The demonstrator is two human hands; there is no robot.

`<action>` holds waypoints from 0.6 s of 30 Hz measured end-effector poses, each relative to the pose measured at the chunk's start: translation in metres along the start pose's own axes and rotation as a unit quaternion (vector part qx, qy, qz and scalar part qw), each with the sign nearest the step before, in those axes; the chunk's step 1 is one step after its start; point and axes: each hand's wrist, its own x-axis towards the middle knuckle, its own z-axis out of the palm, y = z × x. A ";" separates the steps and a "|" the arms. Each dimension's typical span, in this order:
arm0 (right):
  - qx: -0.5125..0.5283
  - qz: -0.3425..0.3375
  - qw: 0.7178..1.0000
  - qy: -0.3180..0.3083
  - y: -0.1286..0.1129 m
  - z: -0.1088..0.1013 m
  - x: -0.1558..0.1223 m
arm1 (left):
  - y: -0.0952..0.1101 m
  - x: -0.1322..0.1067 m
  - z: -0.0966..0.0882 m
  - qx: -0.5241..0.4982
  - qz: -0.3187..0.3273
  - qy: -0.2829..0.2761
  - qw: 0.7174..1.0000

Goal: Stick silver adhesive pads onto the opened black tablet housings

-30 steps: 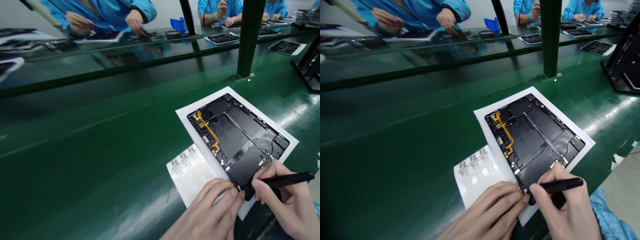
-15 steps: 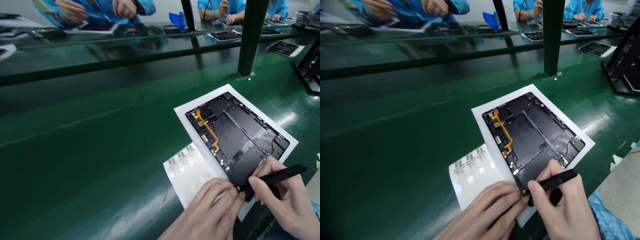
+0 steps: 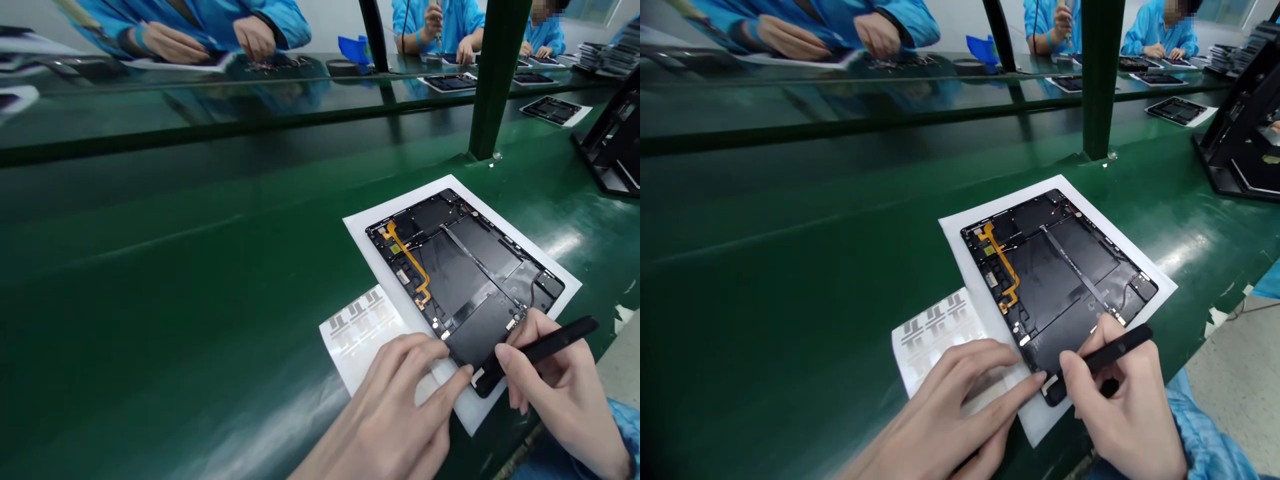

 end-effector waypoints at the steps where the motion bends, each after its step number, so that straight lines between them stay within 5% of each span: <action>1: -0.002 0.003 1.000 -0.003 0.000 0.000 0.000 | -0.001 0.000 0.001 0.007 0.005 0.010 1.000; 18: -0.047 -0.021 0.998 -0.024 0.008 -0.003 0.004 | -0.007 -0.003 0.012 0.087 0.058 0.035 0.994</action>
